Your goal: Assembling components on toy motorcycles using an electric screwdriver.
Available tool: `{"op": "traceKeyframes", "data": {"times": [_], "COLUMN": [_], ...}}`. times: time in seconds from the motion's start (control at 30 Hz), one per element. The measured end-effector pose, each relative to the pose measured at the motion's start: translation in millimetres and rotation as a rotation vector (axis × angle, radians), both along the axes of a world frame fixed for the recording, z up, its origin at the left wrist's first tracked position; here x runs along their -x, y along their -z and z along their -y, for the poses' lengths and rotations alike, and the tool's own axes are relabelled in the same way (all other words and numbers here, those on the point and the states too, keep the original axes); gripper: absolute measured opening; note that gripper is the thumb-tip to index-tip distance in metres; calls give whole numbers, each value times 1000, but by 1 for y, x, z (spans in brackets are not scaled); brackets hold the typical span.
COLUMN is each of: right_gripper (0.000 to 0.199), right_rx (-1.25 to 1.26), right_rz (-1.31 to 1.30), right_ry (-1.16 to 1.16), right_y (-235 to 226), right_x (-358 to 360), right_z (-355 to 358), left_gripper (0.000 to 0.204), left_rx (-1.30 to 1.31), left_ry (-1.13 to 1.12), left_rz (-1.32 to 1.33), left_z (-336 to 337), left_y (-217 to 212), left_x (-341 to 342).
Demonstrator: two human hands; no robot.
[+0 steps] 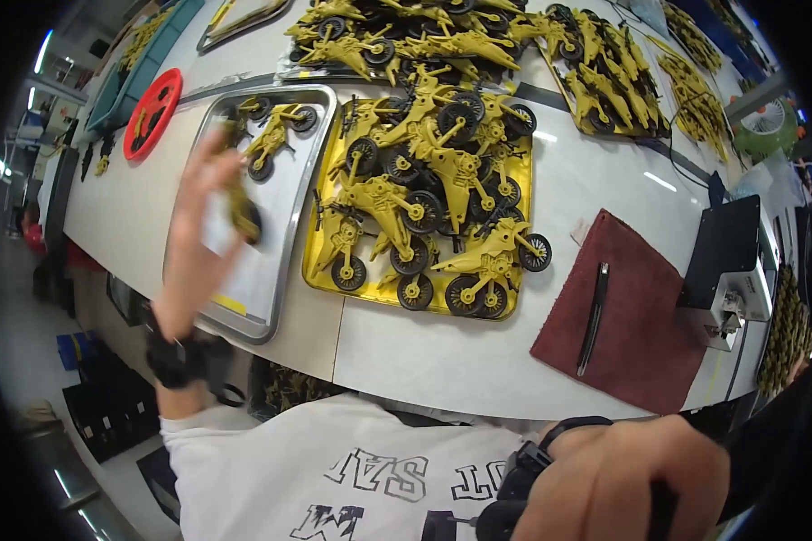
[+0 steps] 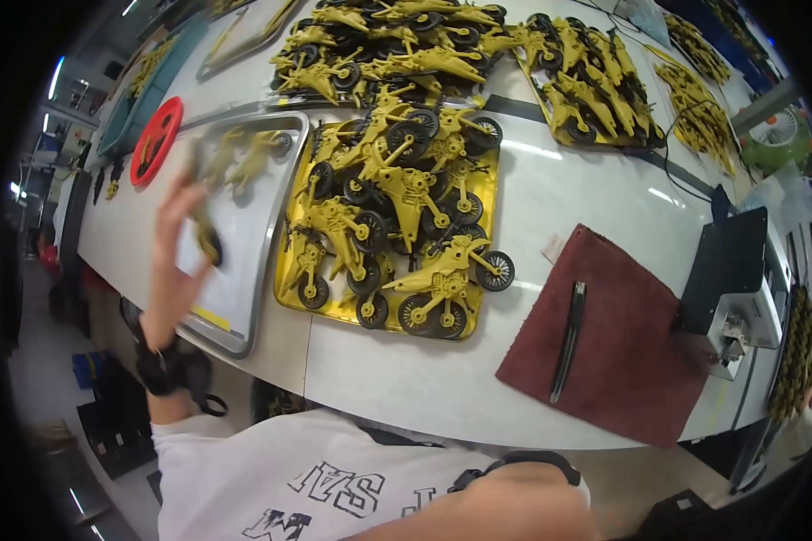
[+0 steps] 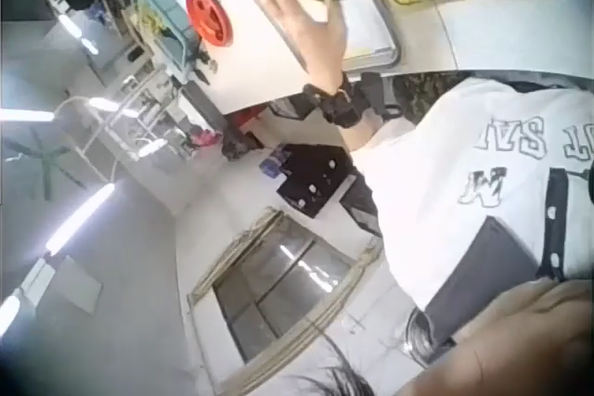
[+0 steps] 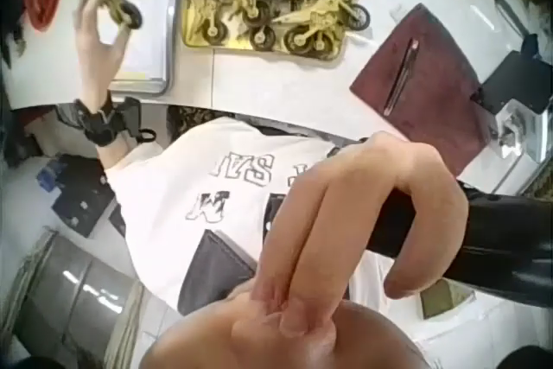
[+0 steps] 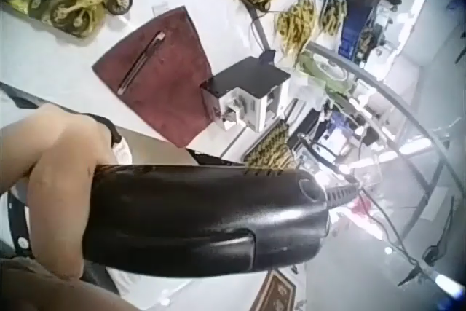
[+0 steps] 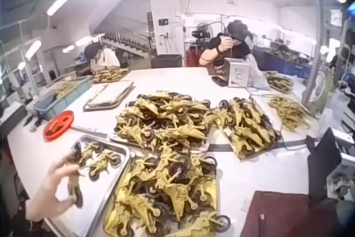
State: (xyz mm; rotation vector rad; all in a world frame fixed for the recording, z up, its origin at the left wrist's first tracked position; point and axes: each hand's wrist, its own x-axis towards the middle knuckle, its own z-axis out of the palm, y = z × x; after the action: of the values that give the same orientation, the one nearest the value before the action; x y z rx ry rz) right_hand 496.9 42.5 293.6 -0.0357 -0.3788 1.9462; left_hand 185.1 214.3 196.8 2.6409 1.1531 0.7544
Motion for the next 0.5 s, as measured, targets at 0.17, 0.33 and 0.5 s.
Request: {"op": "traceKeyframes", "data": {"times": [0.17, 0.33, 0.5], "right_gripper": [14, 14, 12], "right_rx": [-234, -330, -351], "right_rz": [-227, -214, -371], "right_ry": [345, 240, 704], "right_y": [22, 30, 29], "right_x": [39, 32, 74], "right_z": [0, -18, -32], "left_gripper": [74, 71, 69], "left_rx": [-106, 124, 60], "left_ry": [-169, -241, -158], "left_rz": [-128, -222, -151], "left_z": [-112, -165, -166], "left_y": [31, 78, 92], "left_x": [116, 138, 131]}}
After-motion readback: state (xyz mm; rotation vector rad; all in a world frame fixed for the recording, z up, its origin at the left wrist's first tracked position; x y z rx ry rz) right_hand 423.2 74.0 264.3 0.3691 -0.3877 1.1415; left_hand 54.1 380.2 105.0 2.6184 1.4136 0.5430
